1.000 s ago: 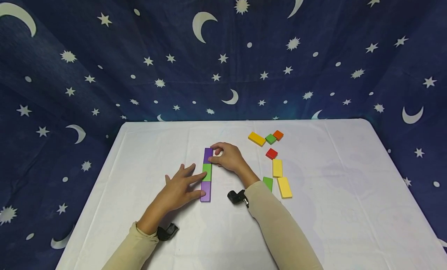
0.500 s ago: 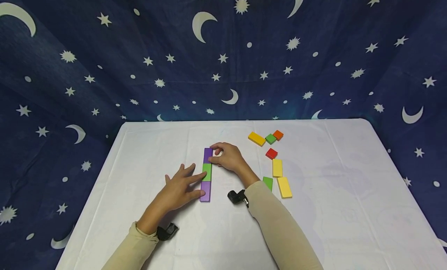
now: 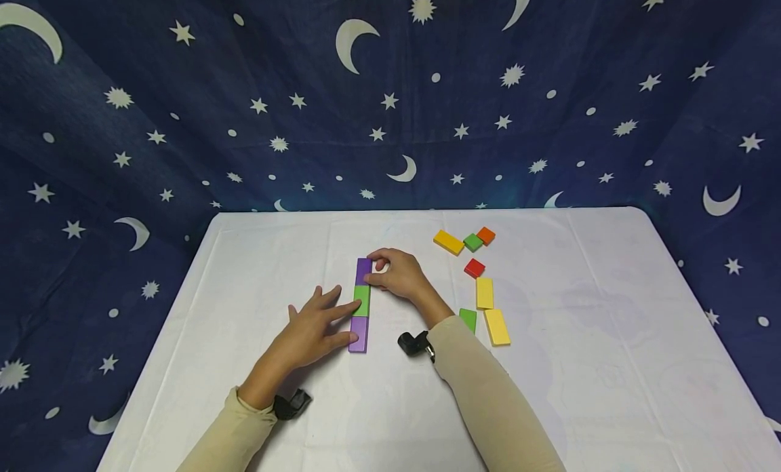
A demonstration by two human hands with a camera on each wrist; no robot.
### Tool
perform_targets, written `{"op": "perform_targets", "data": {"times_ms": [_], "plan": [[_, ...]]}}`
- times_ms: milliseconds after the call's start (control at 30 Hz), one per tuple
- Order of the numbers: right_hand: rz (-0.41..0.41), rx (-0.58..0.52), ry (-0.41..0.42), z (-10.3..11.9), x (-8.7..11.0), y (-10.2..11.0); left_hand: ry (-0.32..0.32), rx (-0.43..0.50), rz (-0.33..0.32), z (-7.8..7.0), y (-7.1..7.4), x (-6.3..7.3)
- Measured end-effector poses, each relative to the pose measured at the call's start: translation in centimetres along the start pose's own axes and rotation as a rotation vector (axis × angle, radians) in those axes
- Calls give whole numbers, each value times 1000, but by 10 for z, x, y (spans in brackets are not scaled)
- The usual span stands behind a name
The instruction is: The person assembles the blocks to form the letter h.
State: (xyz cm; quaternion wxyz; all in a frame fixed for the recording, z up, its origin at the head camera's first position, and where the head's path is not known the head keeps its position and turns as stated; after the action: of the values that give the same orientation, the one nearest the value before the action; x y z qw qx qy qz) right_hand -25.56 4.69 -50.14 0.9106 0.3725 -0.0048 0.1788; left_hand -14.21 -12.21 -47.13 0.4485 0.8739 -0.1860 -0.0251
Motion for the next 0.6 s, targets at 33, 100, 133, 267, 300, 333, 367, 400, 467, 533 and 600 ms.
{"op": "perform_targets", "data": {"times_ms": [33, 100, 133, 267, 300, 333, 367, 400, 467, 533, 600], "plan": [[0, 1, -1, 0, 0, 0, 1, 0, 0, 0, 0, 0], [0, 4, -2, 0, 0, 0, 1, -1, -1, 0, 0, 0], [0, 2, -2, 0, 0, 0, 1, -1, -2, 0, 0, 0], [4, -4, -7, 0, 0, 0, 0, 0, 0, 0, 0, 0], [9, -11, -13, 0, 1, 0, 0, 0, 1, 0, 0, 0], [16, -27, -24, -1, 2, 0, 1, -1, 2, 0, -1, 0], [25, -43, -38, -2, 2, 0, 1, -4, 2, 0, -1, -1], [36, -69, -50, -3, 3, 0, 2, -5, 3, -1, -1, -1], [60, -130, -84, -5, 4, 1, 5, -8, 5, -1, 0, -1], [79, -196, -114, -6, 6, 3, 7, -14, 3, -1, 0, -1], [86, -239, -125, -5, 8, 8, 9, -24, 1, 0, 0, 0]]}}
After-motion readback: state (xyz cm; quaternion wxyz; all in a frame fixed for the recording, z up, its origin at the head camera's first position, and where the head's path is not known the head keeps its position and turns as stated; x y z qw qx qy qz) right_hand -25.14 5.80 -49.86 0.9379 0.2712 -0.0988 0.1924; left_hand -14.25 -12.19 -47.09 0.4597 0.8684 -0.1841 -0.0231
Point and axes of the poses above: each hand's wrist, its own x-axis away from the middle knuckle, its own y-axis out of the back of the hand, z = x × y, the point moved 7 cm from there along -x, towards the middle knuckle, and after that the axes turned 10 degrees about x, right-handed, at the moved point
